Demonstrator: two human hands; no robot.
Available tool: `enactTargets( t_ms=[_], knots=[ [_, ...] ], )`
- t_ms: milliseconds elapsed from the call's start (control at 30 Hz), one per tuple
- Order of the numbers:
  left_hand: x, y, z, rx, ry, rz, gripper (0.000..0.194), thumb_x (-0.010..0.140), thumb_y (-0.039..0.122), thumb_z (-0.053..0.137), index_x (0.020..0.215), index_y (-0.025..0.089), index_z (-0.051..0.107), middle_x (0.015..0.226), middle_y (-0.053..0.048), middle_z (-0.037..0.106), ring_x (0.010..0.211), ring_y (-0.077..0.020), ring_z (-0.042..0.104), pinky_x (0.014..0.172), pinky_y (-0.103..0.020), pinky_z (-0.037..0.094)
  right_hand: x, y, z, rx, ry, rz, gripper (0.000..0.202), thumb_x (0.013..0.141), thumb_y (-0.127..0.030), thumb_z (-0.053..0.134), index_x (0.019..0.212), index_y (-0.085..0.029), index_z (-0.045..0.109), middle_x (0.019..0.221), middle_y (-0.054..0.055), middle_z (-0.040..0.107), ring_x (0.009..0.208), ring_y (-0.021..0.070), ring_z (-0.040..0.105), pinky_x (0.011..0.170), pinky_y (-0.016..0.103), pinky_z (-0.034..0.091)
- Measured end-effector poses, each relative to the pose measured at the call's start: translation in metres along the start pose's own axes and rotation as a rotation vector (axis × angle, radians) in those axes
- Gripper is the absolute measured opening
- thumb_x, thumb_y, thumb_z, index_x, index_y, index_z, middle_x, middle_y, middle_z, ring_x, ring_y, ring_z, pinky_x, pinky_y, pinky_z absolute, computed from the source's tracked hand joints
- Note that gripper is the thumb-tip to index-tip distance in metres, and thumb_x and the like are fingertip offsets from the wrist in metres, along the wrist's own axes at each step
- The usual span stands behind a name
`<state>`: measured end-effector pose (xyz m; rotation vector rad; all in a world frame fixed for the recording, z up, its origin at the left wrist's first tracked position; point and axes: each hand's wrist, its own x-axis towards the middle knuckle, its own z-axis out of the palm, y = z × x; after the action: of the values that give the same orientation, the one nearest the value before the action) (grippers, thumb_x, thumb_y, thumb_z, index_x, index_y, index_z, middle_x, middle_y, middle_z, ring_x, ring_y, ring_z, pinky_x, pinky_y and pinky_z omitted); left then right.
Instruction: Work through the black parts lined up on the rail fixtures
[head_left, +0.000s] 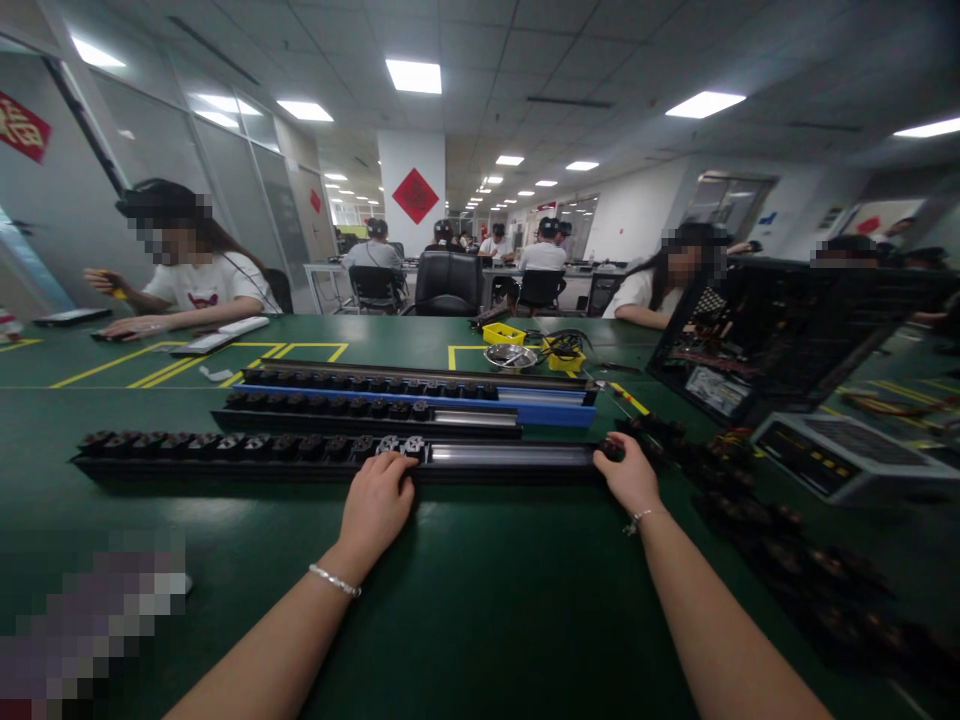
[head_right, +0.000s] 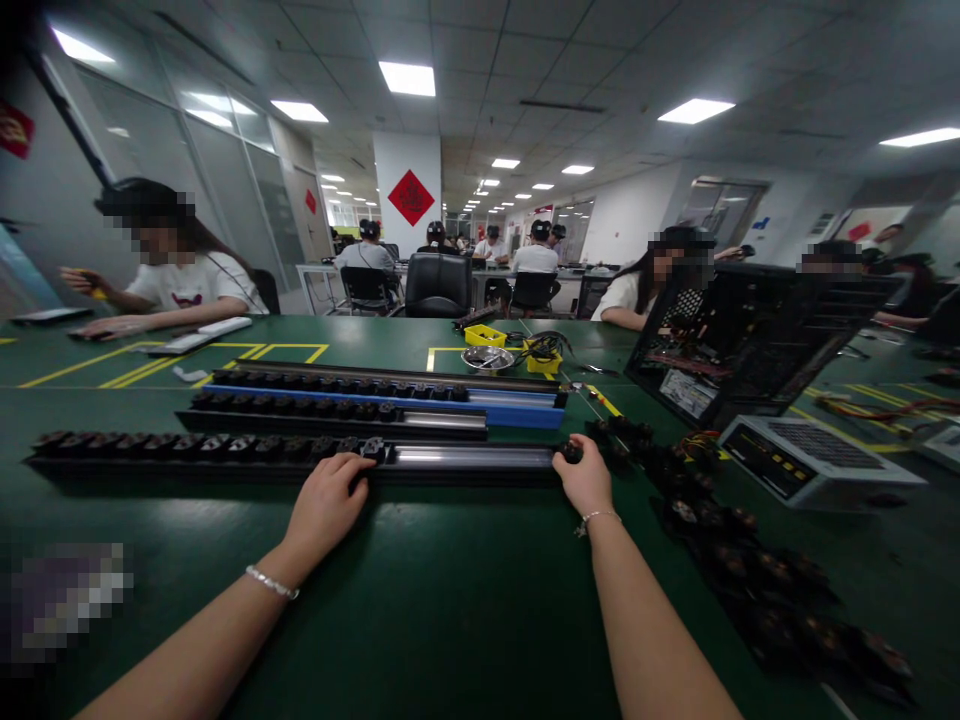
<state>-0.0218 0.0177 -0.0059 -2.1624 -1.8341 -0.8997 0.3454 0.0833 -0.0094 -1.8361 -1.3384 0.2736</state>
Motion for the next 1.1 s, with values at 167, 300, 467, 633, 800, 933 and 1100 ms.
enactTargets(
  t_ms=[167,300,467,633,800,933,1100],
  knots=[
    [0.000,0.002,-0.002,-0.011,-0.002,-0.008,0.026,0.079,0.019,0.045,0.098,0.021,0.064,0.100,-0.006,0.063,0.096,-0.0227,0.054,0.090,-0.039,0.044,-0.002,-0.002,-0.001,0.003,0.030,-0.002,0.046,0.067,-0.032,0.055,0.111,-0.017,0.056,0.108,0.008,0.062,0.099,0.0206,0.056,0.086,0.033,0.042],
    [0.000,0.003,-0.004,-0.013,-0.005,-0.025,0.027,0.078,0.020,0.046,0.098,0.021,0.064,0.100,-0.006,0.063,0.095,-0.0230,0.054,0.088,-0.039,0.045,-0.002,0.000,-0.003,-0.027,0.076,0.023,0.043,0.067,-0.032,0.054,0.108,-0.017,0.059,0.106,0.008,0.062,0.095,0.0218,0.057,0.085,0.034,0.043],
    [0.000,0.002,-0.003,-0.002,0.007,-0.009,0.027,0.078,0.020,0.046,0.097,0.021,0.064,0.099,-0.006,0.064,0.095,-0.0230,0.055,0.088,-0.039,0.044,-0.001,0.006,-0.006,-0.062,0.143,0.018,0.041,0.068,-0.032,0.053,0.105,-0.017,0.061,0.102,0.008,0.063,0.092,0.0220,0.057,0.084,0.034,0.044],
    [0.000,0.001,-0.002,0.004,0.009,-0.003,0.027,0.078,0.020,0.046,0.098,0.021,0.064,0.100,-0.006,0.064,0.095,-0.0232,0.055,0.088,-0.039,0.045,0.000,0.008,-0.006,-0.070,0.150,0.043,0.043,0.069,-0.033,0.052,0.108,-0.018,0.061,0.103,0.008,0.063,0.093,0.0227,0.057,0.085,0.035,0.043],
    [0.001,0.001,-0.002,0.005,0.005,-0.004,0.027,0.078,0.020,0.046,0.098,0.021,0.064,0.100,-0.006,0.064,0.095,-0.0233,0.054,0.088,-0.039,0.045,0.004,0.019,-0.016,-0.106,0.242,0.152,0.044,0.069,-0.030,0.052,0.110,-0.016,0.058,0.101,0.011,0.062,0.092,0.0241,0.057,0.085,0.037,0.043],
    [0.001,0.000,-0.001,0.005,-0.001,-0.004,0.027,0.078,0.021,0.046,0.098,0.022,0.064,0.099,-0.006,0.064,0.094,-0.0229,0.055,0.087,-0.039,0.045,0.004,0.027,-0.030,-0.198,0.340,0.153,0.043,0.068,-0.026,0.051,0.109,-0.013,0.056,0.098,0.013,0.061,0.091,0.0264,0.056,0.082,0.038,0.043],
    [0.000,0.001,-0.002,0.002,-0.013,-0.010,0.027,0.078,0.022,0.046,0.099,0.021,0.064,0.100,-0.006,0.063,0.095,-0.0232,0.054,0.088,-0.039,0.044,-0.002,0.027,-0.040,-0.417,0.283,0.136,0.044,0.070,-0.018,0.047,0.111,-0.006,0.053,0.094,0.019,0.061,0.094,0.0313,0.056,0.086,0.044,0.039]
  ],
)
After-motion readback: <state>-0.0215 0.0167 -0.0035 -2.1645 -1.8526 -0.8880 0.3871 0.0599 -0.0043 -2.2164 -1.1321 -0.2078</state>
